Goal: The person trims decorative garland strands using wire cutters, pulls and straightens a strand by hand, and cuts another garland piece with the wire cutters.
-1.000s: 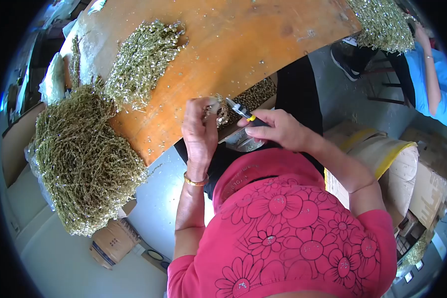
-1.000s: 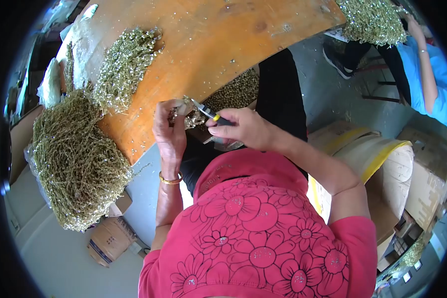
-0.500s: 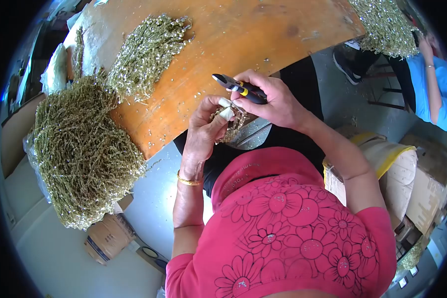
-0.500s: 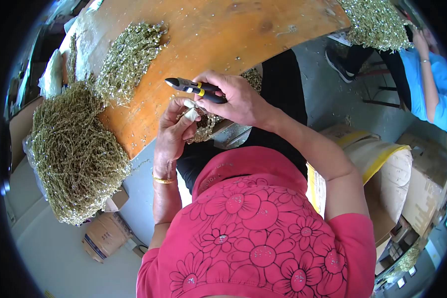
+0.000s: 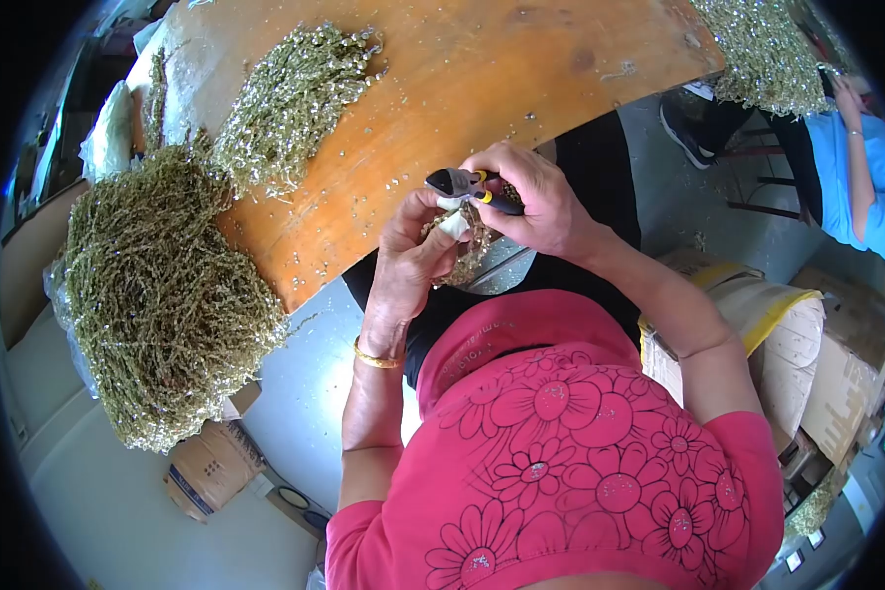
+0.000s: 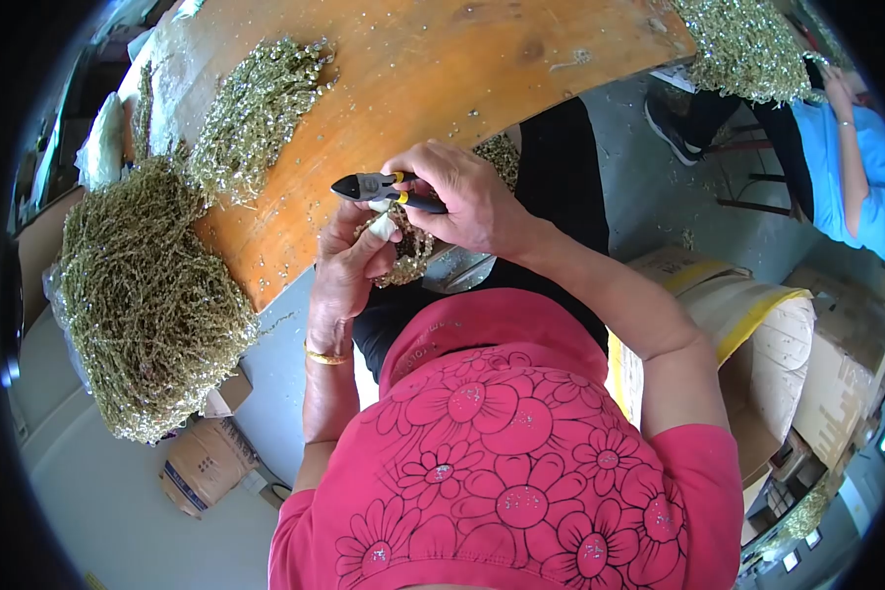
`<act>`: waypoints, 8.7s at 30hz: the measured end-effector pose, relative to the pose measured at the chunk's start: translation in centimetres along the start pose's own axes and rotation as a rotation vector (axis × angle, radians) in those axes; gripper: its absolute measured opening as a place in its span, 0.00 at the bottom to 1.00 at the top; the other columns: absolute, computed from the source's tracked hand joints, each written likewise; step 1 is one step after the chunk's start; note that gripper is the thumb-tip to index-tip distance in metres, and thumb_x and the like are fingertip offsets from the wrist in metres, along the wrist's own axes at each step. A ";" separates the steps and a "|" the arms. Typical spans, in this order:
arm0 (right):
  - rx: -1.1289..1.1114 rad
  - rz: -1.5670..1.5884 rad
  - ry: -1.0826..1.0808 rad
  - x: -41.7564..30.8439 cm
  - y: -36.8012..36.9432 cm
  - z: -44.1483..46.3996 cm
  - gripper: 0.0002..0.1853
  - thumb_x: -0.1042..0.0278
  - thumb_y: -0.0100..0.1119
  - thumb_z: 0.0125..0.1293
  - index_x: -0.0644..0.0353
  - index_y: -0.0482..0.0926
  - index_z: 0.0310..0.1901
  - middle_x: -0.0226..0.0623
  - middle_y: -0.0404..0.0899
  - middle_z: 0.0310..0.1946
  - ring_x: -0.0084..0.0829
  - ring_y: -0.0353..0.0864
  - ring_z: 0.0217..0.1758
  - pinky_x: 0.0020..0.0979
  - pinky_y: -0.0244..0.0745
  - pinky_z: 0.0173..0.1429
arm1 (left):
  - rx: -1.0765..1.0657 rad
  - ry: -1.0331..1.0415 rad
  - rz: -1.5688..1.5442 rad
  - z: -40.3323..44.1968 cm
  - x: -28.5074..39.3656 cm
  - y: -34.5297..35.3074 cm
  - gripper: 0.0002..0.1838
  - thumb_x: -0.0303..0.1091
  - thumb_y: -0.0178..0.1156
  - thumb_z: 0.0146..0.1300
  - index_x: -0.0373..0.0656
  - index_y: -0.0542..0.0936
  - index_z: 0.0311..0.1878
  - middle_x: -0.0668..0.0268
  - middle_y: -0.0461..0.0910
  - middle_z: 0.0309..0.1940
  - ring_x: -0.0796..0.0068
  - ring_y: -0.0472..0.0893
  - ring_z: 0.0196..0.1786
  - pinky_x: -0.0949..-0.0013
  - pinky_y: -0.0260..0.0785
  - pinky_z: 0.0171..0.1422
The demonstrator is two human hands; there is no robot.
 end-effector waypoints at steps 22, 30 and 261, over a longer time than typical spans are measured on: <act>0.228 0.258 0.217 1.2 -0.2 -0.8 0.15 0.71 0.62 0.60 0.61 0.72 0.47 0.32 0.76 0.32 0.21 0.75 0.34 0.24 0.71 0.41 | 0.096 0.182 -0.029 1.1 0.5 -0.5 0.14 0.20 0.55 0.61 0.40 0.70 0.50 0.62 0.77 0.43 0.75 0.78 0.42 0.73 0.71 0.49; 0.275 0.319 0.313 1.2 1.2 -2.2 0.17 0.71 0.64 0.58 0.62 0.71 0.47 0.30 0.76 0.31 0.18 0.74 0.34 0.23 0.70 0.40 | 0.220 0.422 0.165 0.7 1.8 0.4 0.16 0.16 0.57 0.58 0.39 0.70 0.49 0.65 0.77 0.41 0.79 0.76 0.45 0.75 0.69 0.52; 0.287 -0.874 0.061 17.3 -23.1 5.8 0.11 0.65 0.60 0.59 0.51 0.81 0.44 0.32 0.75 0.37 0.36 0.74 0.45 0.35 0.70 0.51 | 0.077 0.809 0.862 24.2 14.5 1.8 0.08 0.30 0.57 0.62 0.39 0.80 0.42 0.68 0.79 0.37 0.81 0.74 0.39 0.74 0.68 0.41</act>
Point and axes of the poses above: each hand's wrist, its own z-axis towards the middle knuckle, its own y-axis out of the palm, x = y × z, the point moved 7 cm from there along z, towards the middle knuckle
